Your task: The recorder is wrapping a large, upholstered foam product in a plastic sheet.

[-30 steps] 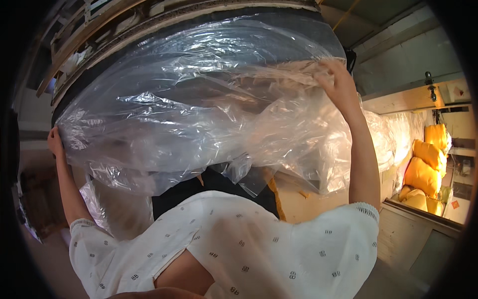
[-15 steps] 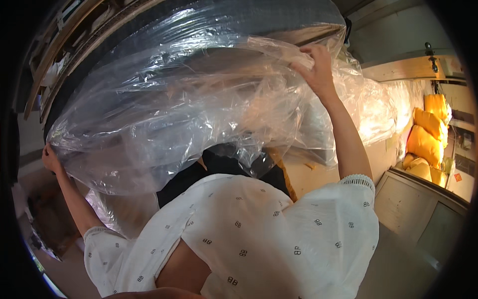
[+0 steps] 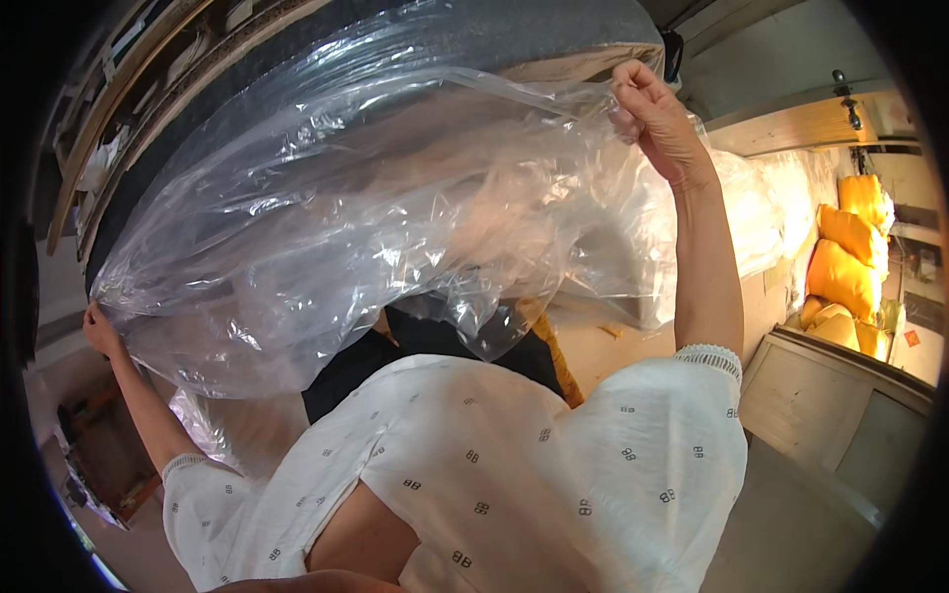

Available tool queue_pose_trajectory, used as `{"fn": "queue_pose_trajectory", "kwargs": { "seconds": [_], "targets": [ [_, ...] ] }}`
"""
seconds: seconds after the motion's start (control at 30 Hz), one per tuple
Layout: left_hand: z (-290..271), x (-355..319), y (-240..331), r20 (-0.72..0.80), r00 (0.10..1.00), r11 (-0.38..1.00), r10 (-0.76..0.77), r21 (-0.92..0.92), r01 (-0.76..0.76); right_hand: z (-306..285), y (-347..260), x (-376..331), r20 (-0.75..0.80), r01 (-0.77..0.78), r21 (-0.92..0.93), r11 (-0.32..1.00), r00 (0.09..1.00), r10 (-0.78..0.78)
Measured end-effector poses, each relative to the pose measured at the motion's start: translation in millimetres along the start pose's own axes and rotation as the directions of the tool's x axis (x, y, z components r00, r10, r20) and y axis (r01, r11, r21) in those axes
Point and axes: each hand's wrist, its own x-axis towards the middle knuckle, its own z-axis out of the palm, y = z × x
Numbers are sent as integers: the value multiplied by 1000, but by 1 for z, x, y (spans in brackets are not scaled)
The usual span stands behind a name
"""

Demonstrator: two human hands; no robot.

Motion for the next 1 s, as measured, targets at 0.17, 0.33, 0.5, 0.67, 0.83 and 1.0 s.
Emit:
{"fn": "queue_pose_trajectory", "kwargs": {
  "seconds": [0.17,0.33,0.5,0.67,0.83,1.0],
  "targets": [
    [2,2,-6,-19,999,997,41,65,-39,16,-29,41,-142,150,-734,663,920,-365],
    [2,-1,-12,-22,998,998,64,21,-64,14,-48,76,-134,72,-836,544,935,-330],
    [-3,-2,-10,-10,1000,1000,1,29,-1,14,-62,103,-166,-42,-758,651,978,-130],
    [-6,-5,-4,-13,1000,999,28,20,-28,1,-61,128,41,-185,-376,908,976,216],
    [-26,-3,-20,-21,1000,990,-4,-138,1,3,-52,144,-24,90,-645,758,990,-138],
    [-81,-5,-59,91,979,873,-181,-444,203,17,-17,162,-7,241,-912,333,801,-599]
  ]
}}
